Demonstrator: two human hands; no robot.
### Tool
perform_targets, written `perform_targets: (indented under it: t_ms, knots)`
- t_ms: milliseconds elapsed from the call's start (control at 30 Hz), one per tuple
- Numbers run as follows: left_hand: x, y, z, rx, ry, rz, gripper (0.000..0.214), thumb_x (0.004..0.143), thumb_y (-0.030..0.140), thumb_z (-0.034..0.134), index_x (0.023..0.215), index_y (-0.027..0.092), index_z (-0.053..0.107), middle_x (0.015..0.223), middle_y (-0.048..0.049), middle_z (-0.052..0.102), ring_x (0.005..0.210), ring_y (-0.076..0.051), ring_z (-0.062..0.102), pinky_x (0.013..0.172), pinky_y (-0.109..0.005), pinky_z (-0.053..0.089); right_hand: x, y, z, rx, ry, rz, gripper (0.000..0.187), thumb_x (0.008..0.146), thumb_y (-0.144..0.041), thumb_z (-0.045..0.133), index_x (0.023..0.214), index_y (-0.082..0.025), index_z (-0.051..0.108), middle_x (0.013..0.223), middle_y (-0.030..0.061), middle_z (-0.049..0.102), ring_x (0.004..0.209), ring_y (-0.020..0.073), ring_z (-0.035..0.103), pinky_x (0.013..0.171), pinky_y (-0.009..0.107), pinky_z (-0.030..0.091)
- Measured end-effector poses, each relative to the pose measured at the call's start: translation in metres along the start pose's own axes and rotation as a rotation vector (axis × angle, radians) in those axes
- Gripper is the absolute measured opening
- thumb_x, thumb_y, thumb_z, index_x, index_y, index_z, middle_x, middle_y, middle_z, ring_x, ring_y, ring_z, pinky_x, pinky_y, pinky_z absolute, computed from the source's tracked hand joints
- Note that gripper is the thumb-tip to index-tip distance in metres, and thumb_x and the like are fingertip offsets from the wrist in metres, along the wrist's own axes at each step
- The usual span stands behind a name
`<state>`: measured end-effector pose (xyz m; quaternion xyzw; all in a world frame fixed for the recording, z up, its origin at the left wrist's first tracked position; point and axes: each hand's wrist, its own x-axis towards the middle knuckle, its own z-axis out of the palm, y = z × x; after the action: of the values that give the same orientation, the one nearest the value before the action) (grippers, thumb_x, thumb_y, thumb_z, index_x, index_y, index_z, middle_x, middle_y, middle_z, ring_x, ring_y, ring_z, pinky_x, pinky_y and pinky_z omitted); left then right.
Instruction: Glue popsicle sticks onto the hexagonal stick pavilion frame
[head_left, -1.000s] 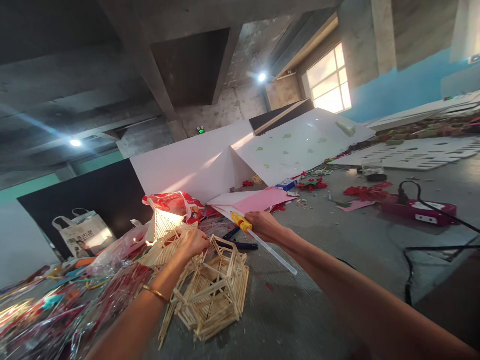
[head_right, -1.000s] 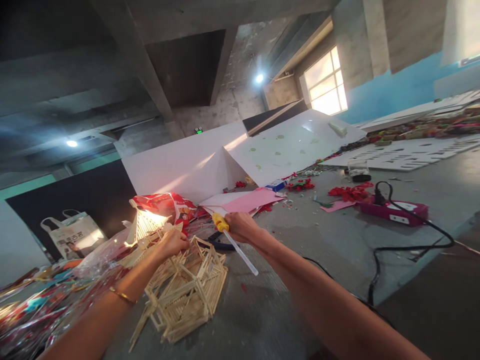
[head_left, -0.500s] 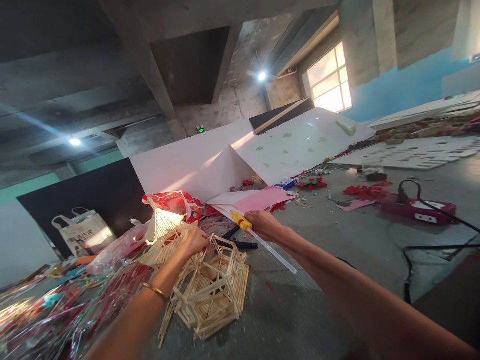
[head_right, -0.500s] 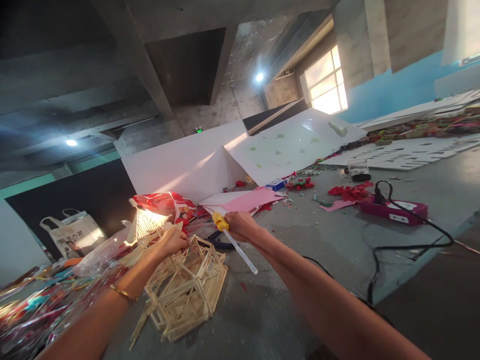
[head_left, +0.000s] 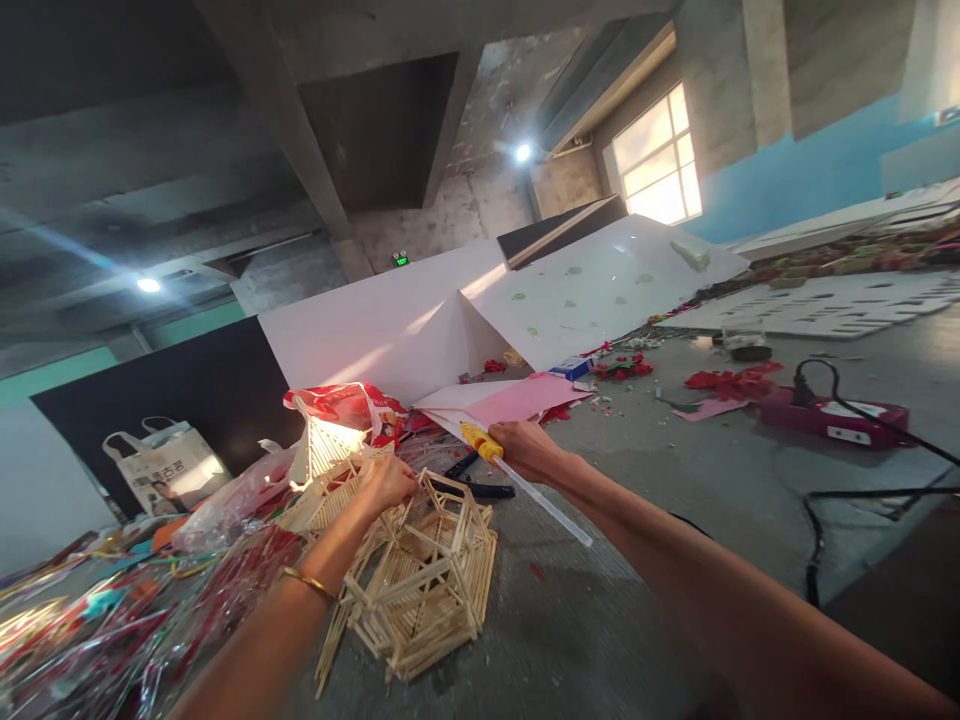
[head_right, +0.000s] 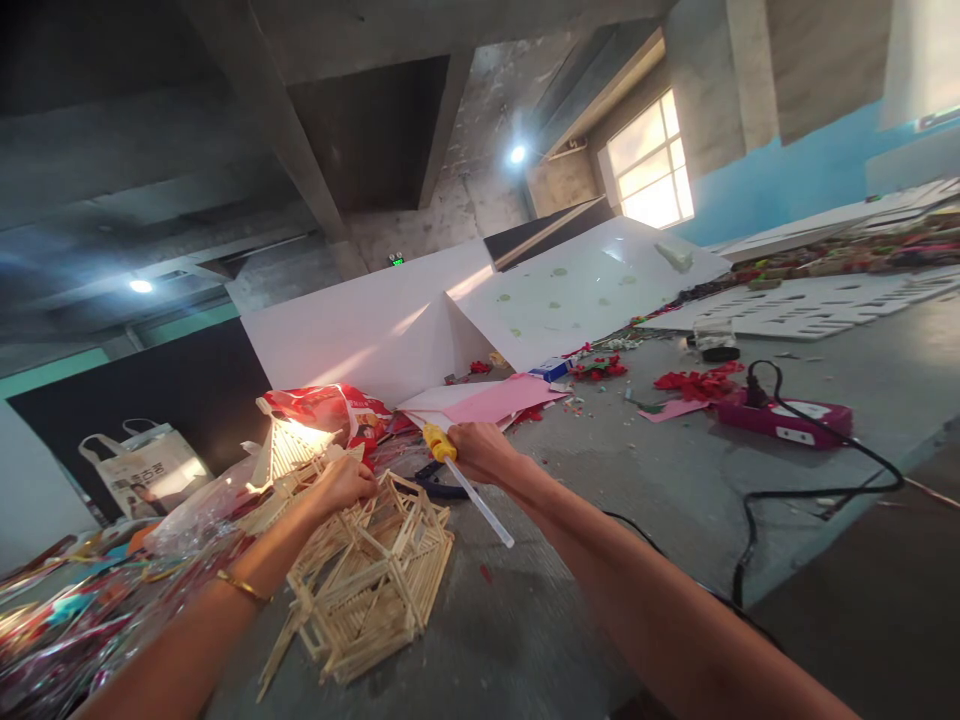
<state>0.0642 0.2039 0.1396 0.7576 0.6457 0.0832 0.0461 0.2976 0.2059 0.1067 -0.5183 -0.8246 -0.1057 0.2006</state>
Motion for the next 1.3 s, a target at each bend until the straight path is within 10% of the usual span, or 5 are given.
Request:
perform_targets:
  t_ms: [1300]
  knots:
    - [0.0057,-0.0051,0.0063,-0.026,0.002,-0.016,0.020,0.062,0.022,0.050,0.055,0.013,0.066,0.044,-0.0001,0.054,0.043,-0.010,0.045,0.043,-0.019,0.031,-0.0010,0.0003,-0.0018,-0.021,-0.003,0.001,0.023,0.083,-0.033,0.042,0.089,-0.015,0.056,0.089,0.0118,0.065,0.081,0.0238,0.063,0.062,0.027,0.039]
